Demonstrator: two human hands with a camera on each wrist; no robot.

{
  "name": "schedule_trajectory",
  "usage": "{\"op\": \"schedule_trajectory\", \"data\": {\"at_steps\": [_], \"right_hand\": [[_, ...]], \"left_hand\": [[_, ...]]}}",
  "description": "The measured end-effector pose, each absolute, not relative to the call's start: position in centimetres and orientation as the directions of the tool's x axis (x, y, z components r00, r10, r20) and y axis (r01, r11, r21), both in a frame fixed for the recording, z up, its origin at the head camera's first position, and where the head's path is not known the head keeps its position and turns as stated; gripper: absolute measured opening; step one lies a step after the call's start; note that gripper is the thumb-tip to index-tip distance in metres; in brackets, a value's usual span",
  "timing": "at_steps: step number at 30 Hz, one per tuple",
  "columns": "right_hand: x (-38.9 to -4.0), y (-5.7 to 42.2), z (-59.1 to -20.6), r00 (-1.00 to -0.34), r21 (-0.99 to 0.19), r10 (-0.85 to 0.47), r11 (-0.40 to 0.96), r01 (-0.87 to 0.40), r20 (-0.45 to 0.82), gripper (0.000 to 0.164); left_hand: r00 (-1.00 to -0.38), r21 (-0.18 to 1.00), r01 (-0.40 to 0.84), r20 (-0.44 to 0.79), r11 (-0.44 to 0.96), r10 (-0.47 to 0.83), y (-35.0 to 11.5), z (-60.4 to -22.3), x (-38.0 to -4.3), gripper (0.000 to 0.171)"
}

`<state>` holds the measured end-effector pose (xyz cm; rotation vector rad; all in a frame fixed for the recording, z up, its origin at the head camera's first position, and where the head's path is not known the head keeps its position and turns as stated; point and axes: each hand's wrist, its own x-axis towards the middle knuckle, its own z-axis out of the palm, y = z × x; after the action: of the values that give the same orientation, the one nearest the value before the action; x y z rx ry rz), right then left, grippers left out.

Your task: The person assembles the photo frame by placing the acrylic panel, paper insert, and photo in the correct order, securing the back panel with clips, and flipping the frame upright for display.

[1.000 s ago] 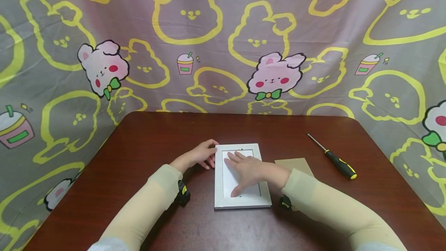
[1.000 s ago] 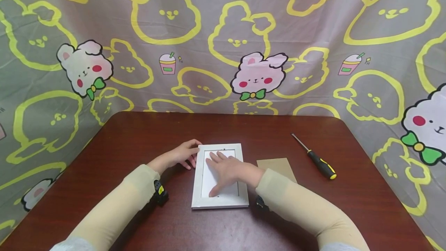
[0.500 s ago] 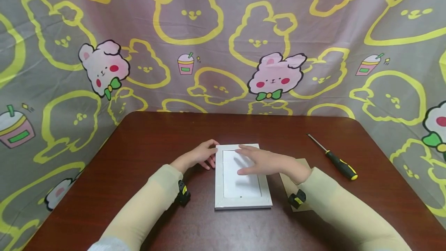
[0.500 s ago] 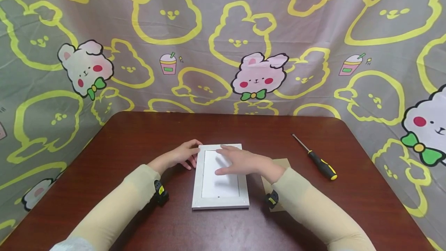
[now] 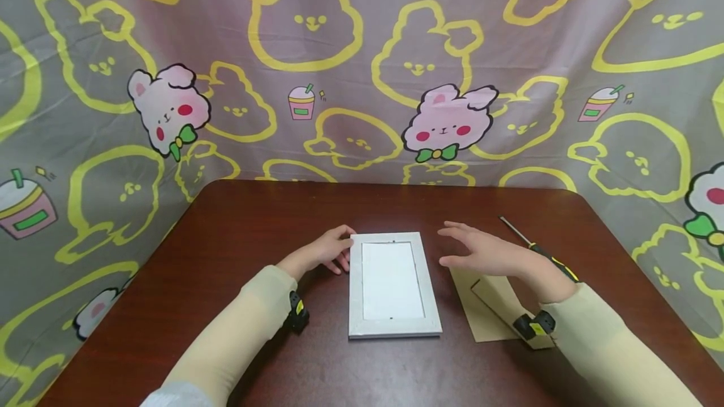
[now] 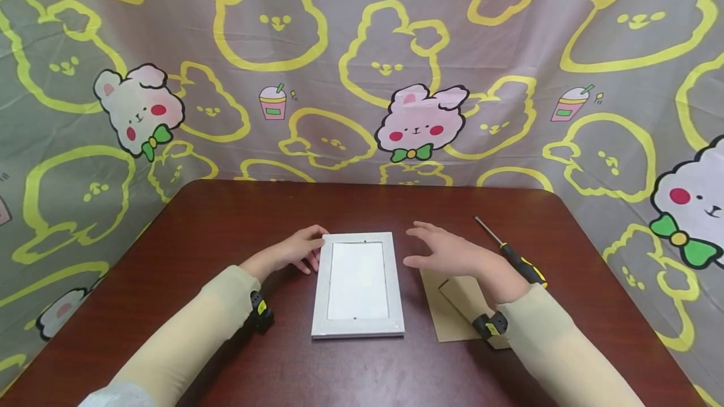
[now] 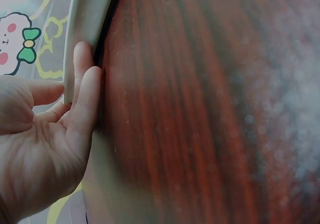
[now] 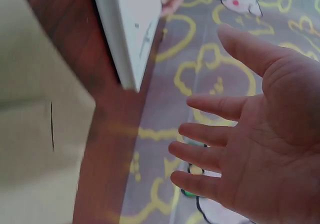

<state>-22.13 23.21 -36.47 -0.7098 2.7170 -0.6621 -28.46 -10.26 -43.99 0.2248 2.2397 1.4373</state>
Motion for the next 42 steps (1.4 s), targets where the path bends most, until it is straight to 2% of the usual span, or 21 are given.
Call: {"op": "schedule_trajectory", "data": {"at_steps": [8, 18, 23, 30, 42], "right_hand": [[-20.6, 26.2, -35.6, -0.874, -0.476, -0.473, 0.798, -0.369, -0.115, 0.070], [-19.0, 28.4, -36.4, -0.888, -0.454, -0.450, 0.813, -0.365, -0.093, 0.070], [-18.4, 28.8, -37.2, -0.894, -0.439, -0.440, 0.822, -0.362, -0.087, 0.068], [-17.6, 29.4, -38.1, -0.905, -0.387, -0.412, 0.856, -0.342, -0.111, 0.073], [-16.6, 27.9, -39.4, -0.922, -0.288, -0.365, 0.903, -0.318, -0.126, 0.074]], "left_hand": [[-0.882, 0.886, -0.111, -0.297, 0.451, 0.366, -10.3, -44.0, -28.5, 0.026], [-0.882, 0.885, -0.123, -0.305, 0.448, 0.360, -10.3, -43.9, -28.5, 0.026], [-0.883, 0.885, -0.126, -0.306, 0.447, 0.356, -10.3, -43.8, -28.5, 0.026], [-0.878, 0.885, -0.106, -0.297, 0.453, 0.375, -10.3, -43.7, -28.3, 0.027], [-0.880, 0.885, -0.112, -0.300, 0.452, 0.368, -10.3, -43.7, -28.3, 0.028]]}}
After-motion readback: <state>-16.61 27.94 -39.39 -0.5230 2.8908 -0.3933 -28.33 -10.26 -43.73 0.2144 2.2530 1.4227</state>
